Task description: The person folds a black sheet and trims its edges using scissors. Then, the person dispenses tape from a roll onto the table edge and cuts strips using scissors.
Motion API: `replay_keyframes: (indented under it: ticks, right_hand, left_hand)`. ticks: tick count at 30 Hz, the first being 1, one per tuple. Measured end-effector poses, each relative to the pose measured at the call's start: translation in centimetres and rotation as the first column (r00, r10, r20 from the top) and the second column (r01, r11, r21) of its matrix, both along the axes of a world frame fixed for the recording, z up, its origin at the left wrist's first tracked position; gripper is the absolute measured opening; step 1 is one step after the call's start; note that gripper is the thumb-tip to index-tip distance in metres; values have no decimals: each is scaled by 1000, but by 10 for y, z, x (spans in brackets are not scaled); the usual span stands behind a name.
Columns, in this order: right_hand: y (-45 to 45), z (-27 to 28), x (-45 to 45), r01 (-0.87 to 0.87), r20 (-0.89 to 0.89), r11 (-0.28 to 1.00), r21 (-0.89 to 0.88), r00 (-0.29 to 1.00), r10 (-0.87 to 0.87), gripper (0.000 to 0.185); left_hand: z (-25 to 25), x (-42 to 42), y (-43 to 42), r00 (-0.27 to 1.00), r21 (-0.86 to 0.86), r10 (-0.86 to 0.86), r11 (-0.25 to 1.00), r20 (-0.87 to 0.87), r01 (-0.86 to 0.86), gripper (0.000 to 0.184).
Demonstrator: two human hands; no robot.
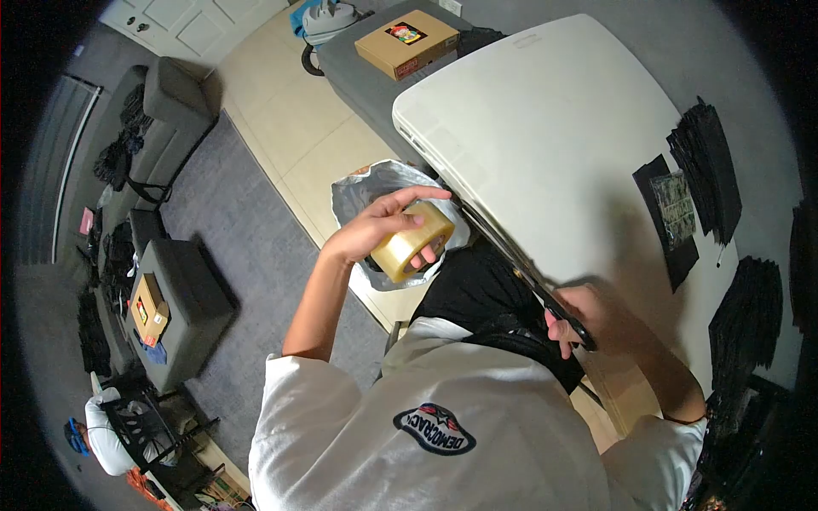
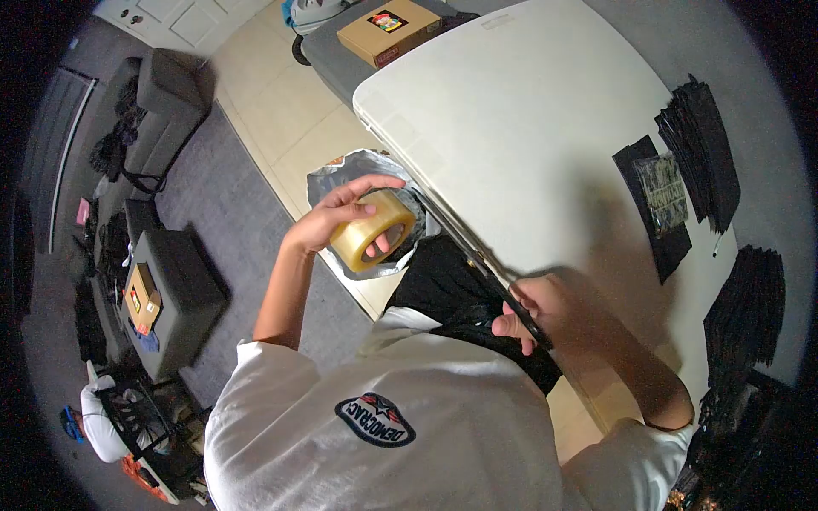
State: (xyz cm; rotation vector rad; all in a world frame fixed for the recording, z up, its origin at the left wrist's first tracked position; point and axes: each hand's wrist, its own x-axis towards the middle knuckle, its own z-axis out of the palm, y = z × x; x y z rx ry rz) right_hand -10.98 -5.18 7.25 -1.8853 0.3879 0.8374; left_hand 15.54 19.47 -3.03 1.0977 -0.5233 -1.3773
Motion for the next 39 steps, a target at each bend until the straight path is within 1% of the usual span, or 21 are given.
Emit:
replay_keyframes:
  ticks: [1, 2, 4, 8, 10, 13, 14, 16, 20, 23, 26, 28, 29, 31, 32, 34, 35, 37, 38, 39]
  right_hand:
    - [-1, 0, 4, -68, 3, 997, -48, 998, 68, 44]
    - [-1, -2, 6, -69, 4, 997, -48, 998, 69, 44]
    - [0, -10, 8, 24, 11, 1000, 7, 1000, -24, 40]
    - [3, -18, 17, 76, -3, 995, 70, 997, -76, 38]
    - [6, -20, 20, 176, 28, 972, 158, 983, -182, 49]
    - [10, -20, 24, 201, 26, 961, 188, 977, -210, 48]
    - [10, -22, 24, 201, 26, 961, 189, 977, -210, 48]
    - [11, -25, 25, 183, 52, 968, 172, 979, -195, 50]
    - [11, -23, 28, 166, 55, 973, 158, 983, -177, 50]
    - [12, -26, 28, 198, 36, 964, 179, 978, -207, 49]
    - [14, -24, 31, 211, 44, 962, 172, 974, -221, 46]
    - [15, -17, 35, 159, 54, 985, 72, 985, -163, 41]
    - [14, -16, 35, 160, 55, 984, 72, 985, -164, 41]
    - [13, -14, 33, 169, 69, 979, 110, 982, -177, 23]
    - [12, -15, 31, 172, 73, 979, 110, 981, -181, 23]
    - [6, -17, 24, 246, 14, 945, 214, 967, -255, 37]
    - [4, -14, 21, 248, 16, 945, 215, 966, -257, 37]
    - [-3, -5, 15, 127, 45, 989, 71, 990, -131, 39]
    - [-8, -7, 8, 167, 42, 979, 117, 984, -173, 44]
    - [-14, -10, 0, 168, 42, 979, 118, 984, -174, 44]
  left_hand:
    - [-1, 0, 0, 1000, -6, 4, 1000, -9, -4, 52]
    - [-3, 1, 1, 1000, -5, 5, 1000, -7, -5, 52]
    - [-6, 3, 1, 999, -14, -12, 1000, -30, 12, 52]
    - [-5, 1, 1, 1000, -17, 1, 1000, -5, -1, 53]
    - [-3, 1, 0, 1000, -12, 7, 1000, -18, -7, 53]
    - [-4, 2, 0, 1000, -16, -9, 1000, -16, 9, 53]
    - [-3, 2, 1, 1000, -15, -9, 1000, -16, 9, 53]
    - [-1, 1, 1, 1000, -19, -22, 1000, 2, 22, 46]
    - [-3, 2, 1, 1000, -20, -30, 999, -1, 30, 46]
    - [-3, 2, 1, 1000, -19, -32, 999, 2, 32, 46]
    - [-5, 3, 1, 999, -24, -35, 999, -1, 35, 46]
    - [-6, 3, 1, 999, -26, -33, 999, -9, 33, 47]
    - [-4, 2, 1, 999, -26, -35, 999, -8, 35, 47]
    - [1, 1, 1, 1000, -24, -18, 1000, 9, 18, 47]
    - [3, 1, 1, 1000, -24, -21, 999, 12, 21, 47]
    - [6, 1, 5, 996, -36, -86, 996, -1, 86, 47]
    - [8, -1, 6, 996, -35, -88, 995, 1, 88, 47]
    - [11, -5, 9, 993, -16, -110, 994, 46, 110, 54]
    - [11, -8, 11, 993, -9, -110, 994, 37, 110, 54]
    - [12, -12, 12, 993, -9, -111, 994, 37, 111, 54]
